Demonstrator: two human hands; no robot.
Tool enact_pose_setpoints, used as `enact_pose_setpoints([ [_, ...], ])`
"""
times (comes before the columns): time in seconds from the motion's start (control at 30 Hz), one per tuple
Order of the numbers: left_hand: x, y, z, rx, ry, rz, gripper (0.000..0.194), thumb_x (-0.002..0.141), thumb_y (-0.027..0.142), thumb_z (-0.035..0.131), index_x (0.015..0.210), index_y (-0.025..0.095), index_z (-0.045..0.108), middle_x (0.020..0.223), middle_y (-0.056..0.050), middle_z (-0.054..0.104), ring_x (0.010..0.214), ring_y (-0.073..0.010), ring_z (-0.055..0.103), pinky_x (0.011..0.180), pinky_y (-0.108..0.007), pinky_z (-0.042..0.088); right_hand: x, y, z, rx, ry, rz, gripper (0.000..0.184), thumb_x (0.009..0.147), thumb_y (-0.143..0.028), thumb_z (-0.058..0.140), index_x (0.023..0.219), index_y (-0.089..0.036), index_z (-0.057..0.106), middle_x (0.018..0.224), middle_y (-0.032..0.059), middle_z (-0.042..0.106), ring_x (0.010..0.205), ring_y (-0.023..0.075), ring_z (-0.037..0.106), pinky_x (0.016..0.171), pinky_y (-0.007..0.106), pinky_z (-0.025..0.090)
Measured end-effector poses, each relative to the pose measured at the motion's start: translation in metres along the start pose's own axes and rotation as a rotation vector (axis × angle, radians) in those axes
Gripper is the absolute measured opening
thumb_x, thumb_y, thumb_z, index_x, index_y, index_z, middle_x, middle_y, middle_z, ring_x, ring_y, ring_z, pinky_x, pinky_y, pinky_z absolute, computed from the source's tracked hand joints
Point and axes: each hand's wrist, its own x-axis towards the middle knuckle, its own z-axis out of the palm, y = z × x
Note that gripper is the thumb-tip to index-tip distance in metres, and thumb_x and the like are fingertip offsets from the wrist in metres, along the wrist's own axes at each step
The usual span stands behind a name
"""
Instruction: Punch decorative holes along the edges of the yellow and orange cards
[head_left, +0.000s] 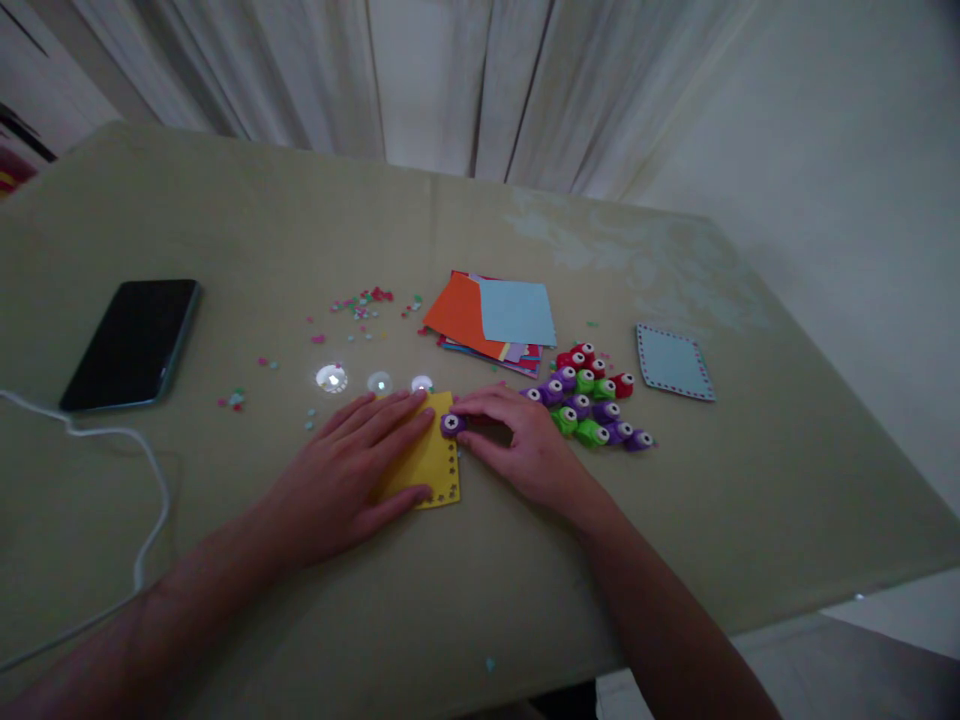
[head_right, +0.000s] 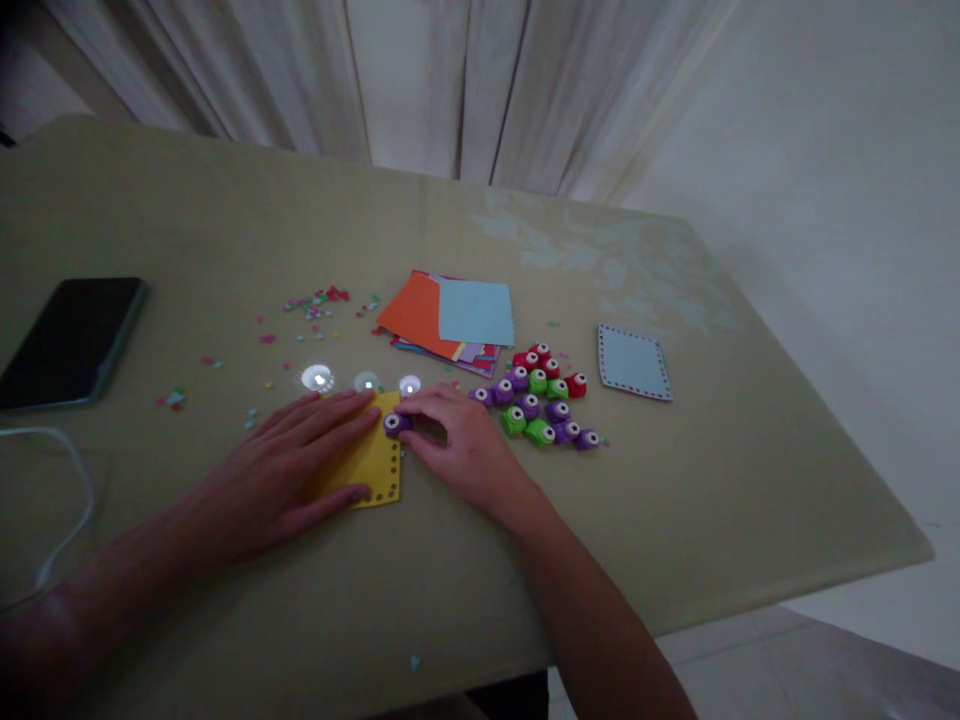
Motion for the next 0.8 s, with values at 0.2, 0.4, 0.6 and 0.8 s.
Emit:
enact_pose_setpoints([
  [0.2,0.0007,0.0003,0.0000,0.010,0.001,0.003,0.076,0.106,0.061,0.056,0.169,0.023,0.036,0.174,-0.011,0.042,0.157,-0.0318,0.044,0.130,-0.053,0.033,0.0004,0.0031,0.0001,0.010,-0.011,-0.015,0.027,0.098,-0.014,0.076,0.124,-0.022,0.078,0.123,0.0074,0.081,0.116,0.0214,0.073,0.109,0.040,0.053],
  [0.4,-0.0007,0.0006,-0.0001,0.001,0.012,0.004,0.076,0.107,0.060,0.057,0.170,0.024,0.035,0.174,-0.009,0.042,0.157,-0.0312,0.044,0.130,-0.052,0.032,0.0002,0.0003,-0.0010,0.029,-0.006,0.004,0.027,0.097,-0.015,0.077,0.123,-0.022,0.079,0.122,0.0074,0.080,0.115,0.0217,0.072,0.106,0.040,0.055],
  [0.6,-0.0004,0.0000,0.0005,-0.019,0.028,0.002,0.076,0.106,0.060,0.058,0.170,0.024,0.036,0.174,-0.010,0.042,0.157,-0.0321,0.044,0.131,-0.052,0.032,-0.0011,0.0005,-0.0022,0.065,-0.021,0.060,0.027,0.098,-0.017,0.075,0.124,-0.022,0.079,0.122,0.0080,0.079,0.115,0.0222,0.072,0.104,0.040,0.057],
  [0.8,-0.0002,-0.0003,0.0012,-0.027,0.022,0.001,0.075,0.106,0.060,0.057,0.170,0.024,0.036,0.174,-0.010,0.042,0.157,-0.0322,0.045,0.131,-0.052,0.032,-0.0011,-0.0035,-0.0016,0.138,-0.024,0.149,0.028,0.099,-0.025,0.075,0.126,-0.019,0.077,0.121,0.0095,0.078,0.106,0.0207,0.074,0.097,0.038,0.060],
])
